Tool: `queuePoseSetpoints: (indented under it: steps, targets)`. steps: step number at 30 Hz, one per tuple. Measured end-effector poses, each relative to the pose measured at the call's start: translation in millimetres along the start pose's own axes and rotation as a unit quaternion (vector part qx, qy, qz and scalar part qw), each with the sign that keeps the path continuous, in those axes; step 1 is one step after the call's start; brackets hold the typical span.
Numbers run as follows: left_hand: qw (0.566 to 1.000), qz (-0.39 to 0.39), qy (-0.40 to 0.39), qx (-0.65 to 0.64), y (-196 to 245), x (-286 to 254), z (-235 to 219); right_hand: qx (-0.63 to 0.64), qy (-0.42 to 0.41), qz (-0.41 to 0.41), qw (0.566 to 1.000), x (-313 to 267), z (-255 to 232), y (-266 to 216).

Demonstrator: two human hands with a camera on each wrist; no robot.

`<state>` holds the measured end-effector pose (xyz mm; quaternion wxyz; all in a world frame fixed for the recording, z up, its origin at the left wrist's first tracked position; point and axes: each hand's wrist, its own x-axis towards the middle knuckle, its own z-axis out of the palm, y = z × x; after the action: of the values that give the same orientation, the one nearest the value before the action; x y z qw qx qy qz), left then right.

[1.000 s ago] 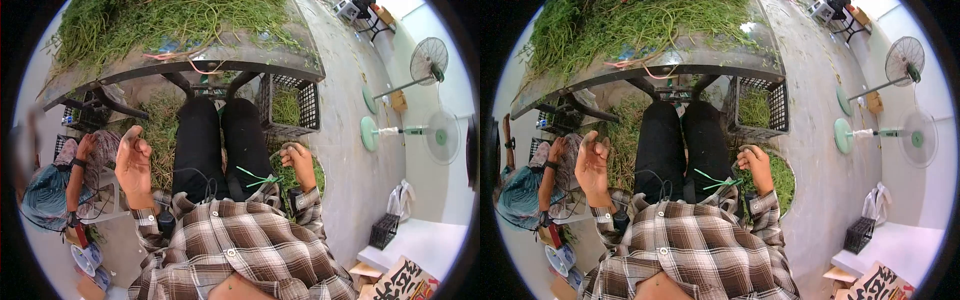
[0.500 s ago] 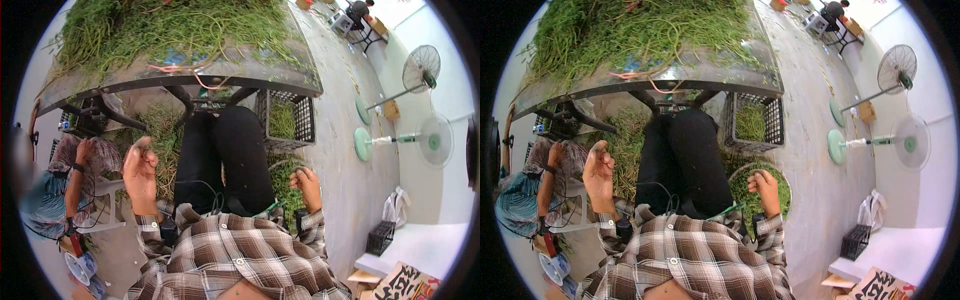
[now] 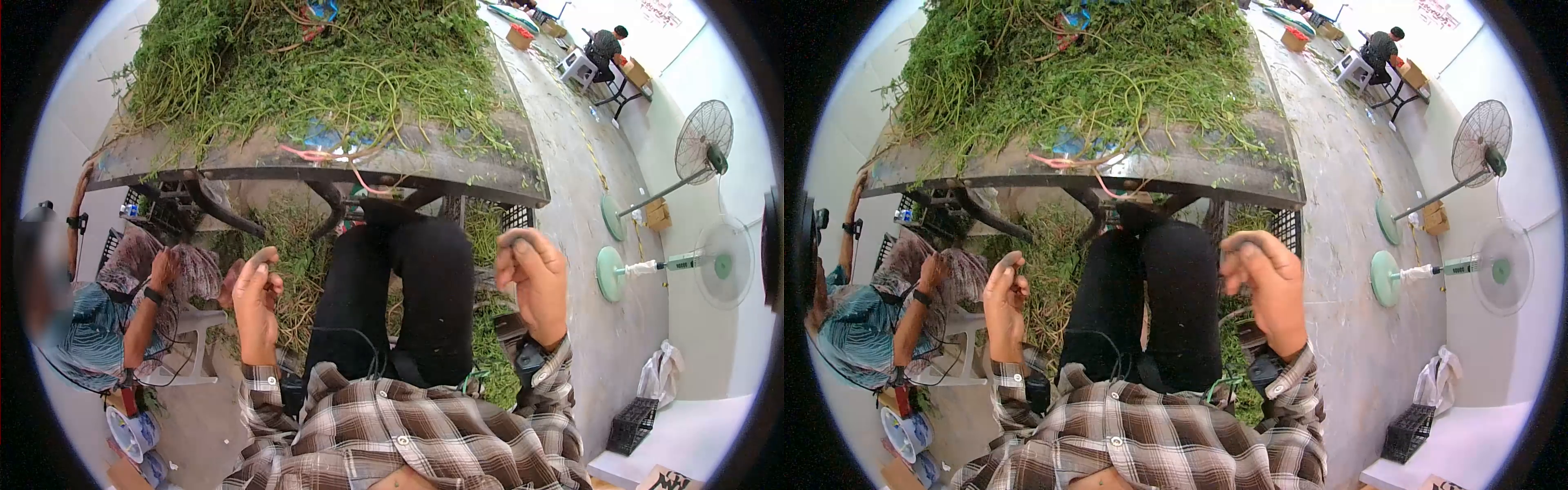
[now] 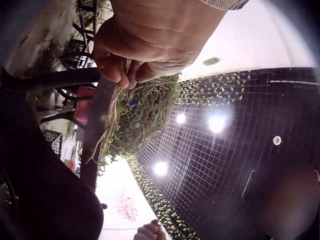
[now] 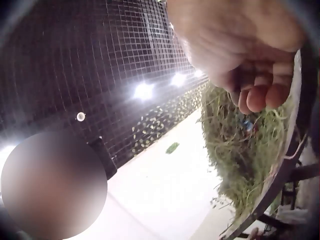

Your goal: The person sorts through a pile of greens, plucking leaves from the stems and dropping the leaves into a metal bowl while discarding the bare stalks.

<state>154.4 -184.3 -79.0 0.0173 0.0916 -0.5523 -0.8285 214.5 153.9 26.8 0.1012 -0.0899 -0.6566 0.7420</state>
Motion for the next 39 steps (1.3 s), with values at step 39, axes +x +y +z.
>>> queuePoseSetpoints:
  steps: [39]
  targets:
    - [0.98, 0.127, -0.01, 0.153, 88, 142, 58, 0.183, -0.336, 0.17, 0.908, 158, 195, 70]
